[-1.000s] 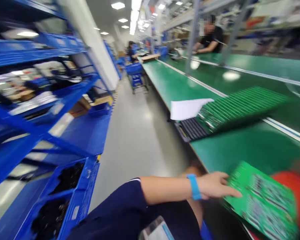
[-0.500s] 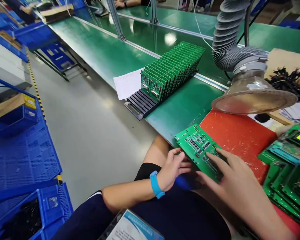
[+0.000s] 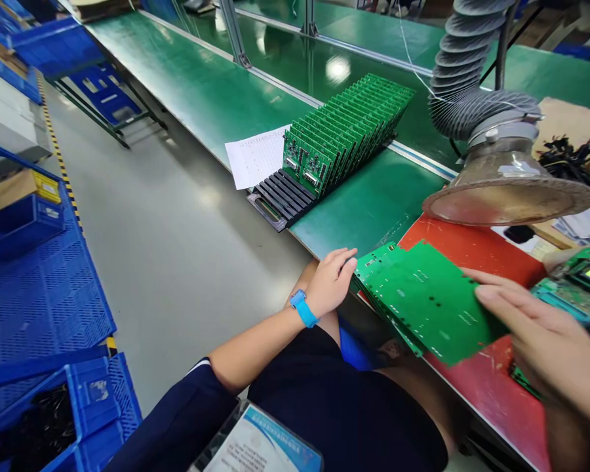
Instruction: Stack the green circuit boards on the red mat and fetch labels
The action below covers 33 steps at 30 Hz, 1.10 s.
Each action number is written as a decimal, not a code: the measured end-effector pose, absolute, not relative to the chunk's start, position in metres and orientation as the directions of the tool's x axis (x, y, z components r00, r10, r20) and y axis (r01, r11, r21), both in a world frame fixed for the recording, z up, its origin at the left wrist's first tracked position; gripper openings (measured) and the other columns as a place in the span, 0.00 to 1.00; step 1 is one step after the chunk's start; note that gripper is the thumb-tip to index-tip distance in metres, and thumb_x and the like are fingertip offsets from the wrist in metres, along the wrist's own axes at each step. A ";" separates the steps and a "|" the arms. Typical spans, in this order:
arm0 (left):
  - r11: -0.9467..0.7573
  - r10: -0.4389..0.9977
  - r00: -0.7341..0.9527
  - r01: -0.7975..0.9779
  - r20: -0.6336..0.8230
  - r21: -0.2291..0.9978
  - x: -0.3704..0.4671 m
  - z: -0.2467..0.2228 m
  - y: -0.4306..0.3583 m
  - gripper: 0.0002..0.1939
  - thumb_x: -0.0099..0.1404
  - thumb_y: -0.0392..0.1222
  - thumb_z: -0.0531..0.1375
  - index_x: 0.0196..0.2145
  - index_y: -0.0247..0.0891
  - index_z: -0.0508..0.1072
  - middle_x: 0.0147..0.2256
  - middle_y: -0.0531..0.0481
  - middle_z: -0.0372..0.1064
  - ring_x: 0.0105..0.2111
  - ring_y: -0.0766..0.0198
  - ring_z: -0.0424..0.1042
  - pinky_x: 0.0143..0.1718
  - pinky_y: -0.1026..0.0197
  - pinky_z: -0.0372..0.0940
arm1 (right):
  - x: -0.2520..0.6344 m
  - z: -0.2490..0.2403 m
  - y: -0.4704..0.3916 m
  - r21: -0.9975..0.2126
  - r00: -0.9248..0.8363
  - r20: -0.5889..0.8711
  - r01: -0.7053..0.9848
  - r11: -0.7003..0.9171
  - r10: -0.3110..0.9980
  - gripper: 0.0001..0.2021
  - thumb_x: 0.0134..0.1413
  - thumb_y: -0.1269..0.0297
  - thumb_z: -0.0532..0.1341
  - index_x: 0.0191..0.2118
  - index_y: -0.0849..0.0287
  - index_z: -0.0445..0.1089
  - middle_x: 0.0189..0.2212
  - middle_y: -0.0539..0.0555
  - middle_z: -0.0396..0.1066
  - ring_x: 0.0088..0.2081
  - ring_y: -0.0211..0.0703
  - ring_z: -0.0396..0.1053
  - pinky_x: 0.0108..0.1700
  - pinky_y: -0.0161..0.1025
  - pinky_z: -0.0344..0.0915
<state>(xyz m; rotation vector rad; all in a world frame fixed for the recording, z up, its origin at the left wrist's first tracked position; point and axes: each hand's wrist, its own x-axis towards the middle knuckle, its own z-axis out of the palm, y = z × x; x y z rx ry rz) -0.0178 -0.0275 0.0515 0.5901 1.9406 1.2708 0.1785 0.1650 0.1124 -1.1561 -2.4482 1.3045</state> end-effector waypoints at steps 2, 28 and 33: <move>0.442 0.753 -0.541 -0.009 -0.376 0.897 -0.028 0.053 -0.020 0.23 0.69 0.47 0.49 0.56 0.33 0.67 0.56 0.50 0.62 0.58 0.64 0.59 0.65 0.58 0.50 | 0.171 0.100 0.163 -0.742 -0.630 -0.340 0.635 0.212 0.698 0.19 0.55 0.43 0.58 0.41 0.52 0.73 0.54 0.50 0.65 0.56 0.47 0.63 0.61 0.48 0.57; -0.155 0.958 0.031 0.892 0.285 0.424 -0.024 0.061 -0.065 0.18 0.67 0.48 0.53 0.49 0.42 0.74 0.56 0.52 0.62 0.56 0.59 0.64 0.56 0.58 0.66 | 0.124 0.054 0.251 -0.203 -0.824 -0.402 0.505 0.839 0.399 0.53 0.38 0.38 0.64 0.68 0.60 0.51 0.60 0.63 0.52 0.61 0.59 0.51 0.62 0.52 0.49; -0.270 0.872 0.098 0.914 0.480 0.304 -0.039 0.087 -0.046 0.13 0.64 0.44 0.58 0.43 0.39 0.76 0.47 0.52 0.70 0.47 0.61 0.71 0.45 0.60 0.72 | 0.135 0.087 0.226 -0.139 -0.821 -0.256 0.554 0.821 0.511 0.42 0.52 0.43 0.63 0.65 0.68 0.59 0.65 0.71 0.39 0.67 0.63 0.38 0.66 0.51 0.40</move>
